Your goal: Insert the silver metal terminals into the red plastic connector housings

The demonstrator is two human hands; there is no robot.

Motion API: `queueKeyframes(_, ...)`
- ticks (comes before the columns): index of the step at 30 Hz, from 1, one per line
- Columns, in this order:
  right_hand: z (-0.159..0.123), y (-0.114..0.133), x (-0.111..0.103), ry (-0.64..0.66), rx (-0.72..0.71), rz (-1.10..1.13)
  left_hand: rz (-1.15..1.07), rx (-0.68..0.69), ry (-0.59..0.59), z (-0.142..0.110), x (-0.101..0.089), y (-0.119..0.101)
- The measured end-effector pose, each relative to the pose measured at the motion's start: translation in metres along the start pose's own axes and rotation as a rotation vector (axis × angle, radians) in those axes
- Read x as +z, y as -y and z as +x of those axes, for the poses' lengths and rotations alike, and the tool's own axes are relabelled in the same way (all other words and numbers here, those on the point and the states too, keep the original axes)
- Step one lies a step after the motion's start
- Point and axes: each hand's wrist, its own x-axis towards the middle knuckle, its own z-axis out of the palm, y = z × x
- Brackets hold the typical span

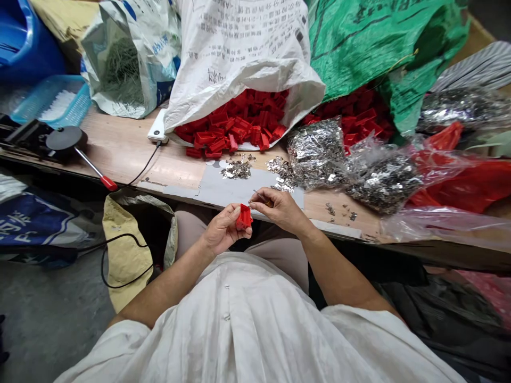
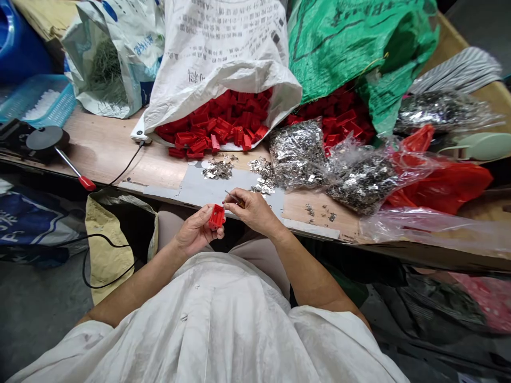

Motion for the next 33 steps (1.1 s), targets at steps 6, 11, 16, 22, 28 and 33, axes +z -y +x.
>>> queueKeyframes(6,-0.001,0.001,0.001,0.017,0.0,-0.062,0.001,-0.011,-0.032,-0.002,0.003,-0.001)
queueKeyframes(11,-0.004,0.002,0.001,0.008,0.011,-0.063,0.014,-0.02,-0.029,-0.001,0.004,-0.002)
queueKeyframes(16,-0.005,0.001,0.001,0.017,0.008,-0.061,0.018,-0.024,-0.032,-0.001,0.004,-0.001)
queueKeyframes(22,-0.007,0.001,0.001,0.039,0.014,-0.094,0.014,-0.027,-0.033,0.001,0.002,0.003)
queueKeyframes(28,-0.009,0.005,0.002,0.064,-0.019,-0.15,-0.086,-0.064,-0.051,0.003,-0.002,0.008)
queueKeyframes(33,-0.009,0.01,0.002,0.082,-0.001,-0.19,-0.166,-0.111,-0.05,0.004,-0.002,0.007)
